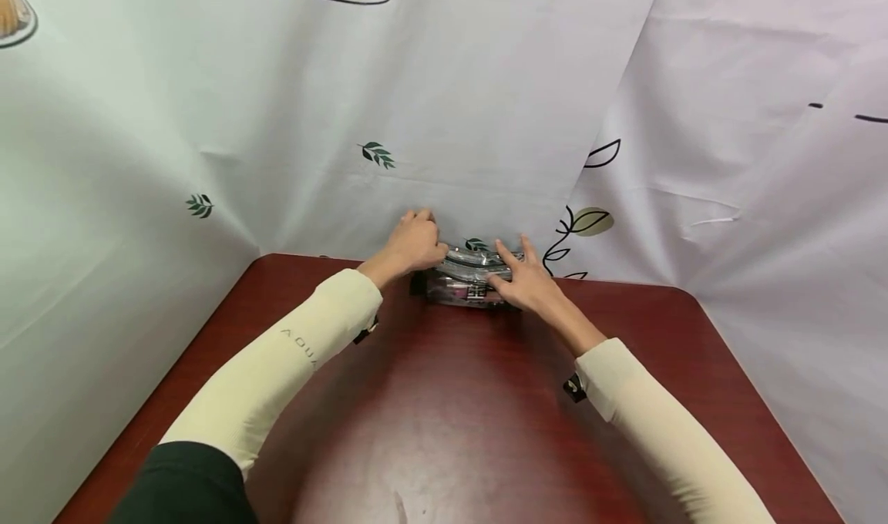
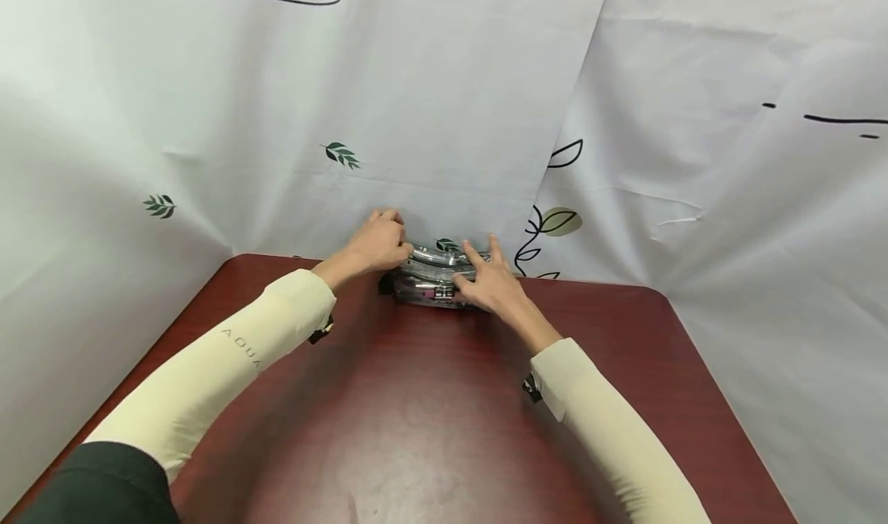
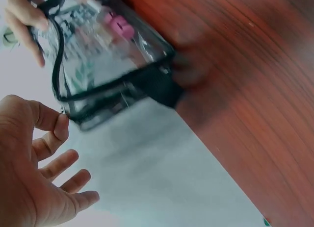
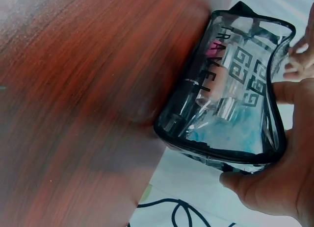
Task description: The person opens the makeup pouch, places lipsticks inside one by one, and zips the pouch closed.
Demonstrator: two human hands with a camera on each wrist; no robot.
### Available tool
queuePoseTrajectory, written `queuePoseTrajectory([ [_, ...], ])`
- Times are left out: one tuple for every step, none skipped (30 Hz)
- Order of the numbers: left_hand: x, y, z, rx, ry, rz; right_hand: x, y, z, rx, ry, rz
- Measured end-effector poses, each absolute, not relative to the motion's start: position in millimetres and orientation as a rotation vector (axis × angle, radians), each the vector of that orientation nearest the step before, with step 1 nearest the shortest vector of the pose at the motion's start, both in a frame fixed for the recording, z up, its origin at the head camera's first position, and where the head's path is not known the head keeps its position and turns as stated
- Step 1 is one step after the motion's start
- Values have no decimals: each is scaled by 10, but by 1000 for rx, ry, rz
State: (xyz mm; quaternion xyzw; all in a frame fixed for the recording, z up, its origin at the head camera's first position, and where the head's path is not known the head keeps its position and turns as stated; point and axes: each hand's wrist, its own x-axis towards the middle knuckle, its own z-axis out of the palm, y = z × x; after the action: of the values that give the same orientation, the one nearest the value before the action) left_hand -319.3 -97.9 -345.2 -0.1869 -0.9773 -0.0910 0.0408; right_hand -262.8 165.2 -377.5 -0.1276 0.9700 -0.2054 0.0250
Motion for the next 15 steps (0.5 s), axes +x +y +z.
queuePoseTrajectory([
  [-3258,-1041,-3496,-562,-2983,-313,-2627,1661,-3776,-391,3004,-637],
  [-3323,-1106,-3549,-549,-2975,-338,-2626,1669,-3775,-386,3006,-641],
  [-3321,-1169,-3547,-548,-2974,-367,-2623,1677,-3774,-379,3006,-650],
  [-3331,-1234,-3548,-546,-2995,-384,-2624,1683,-3773,-375,3009,-655],
  [-3391,-1290,-3627,-537,-2988,-427,-2622,1687,-3772,-371,3010,-659],
  [-3437,-1339,-3693,-539,-2991,-457,-2622,1690,-3772,-369,3010,-659],
  [-3485,-1389,-3777,-544,-2982,-523,-2623,1691,-3774,-370,3011,-660],
  [-3538,-1435,-3876,-547,-2976,-578,-2624,1690,-3777,-371,3012,-659],
  [-3582,-1476,-3975,-546,-2967,-652,-2625,1687,-3781,-373,3012,-662],
  [-3685,-1514,-4137,-526,-2946,-733,-2625,1681,-3785,-375,3011,-666],
  [-3733,-1539,-4261,-504,-2918,-818,-2624,1676,-3789,-377,3010,-670],
  [-3729,-1565,-4316,-479,-2914,-887,-2625,1670,-3794,-379,3010,-675],
  [-3732,-1591,-4387,-450,-2897,-964,-2627,1663,-3799,-381,3010,-679],
  [-3699,-1605,-4419,-420,-2895,-1001,-2629,1657,-3804,-383,3012,-682],
  [-3573,-1600,-4366,-410,-2899,-1036,-2631,1652,-3809,-383,3013,-685],
])
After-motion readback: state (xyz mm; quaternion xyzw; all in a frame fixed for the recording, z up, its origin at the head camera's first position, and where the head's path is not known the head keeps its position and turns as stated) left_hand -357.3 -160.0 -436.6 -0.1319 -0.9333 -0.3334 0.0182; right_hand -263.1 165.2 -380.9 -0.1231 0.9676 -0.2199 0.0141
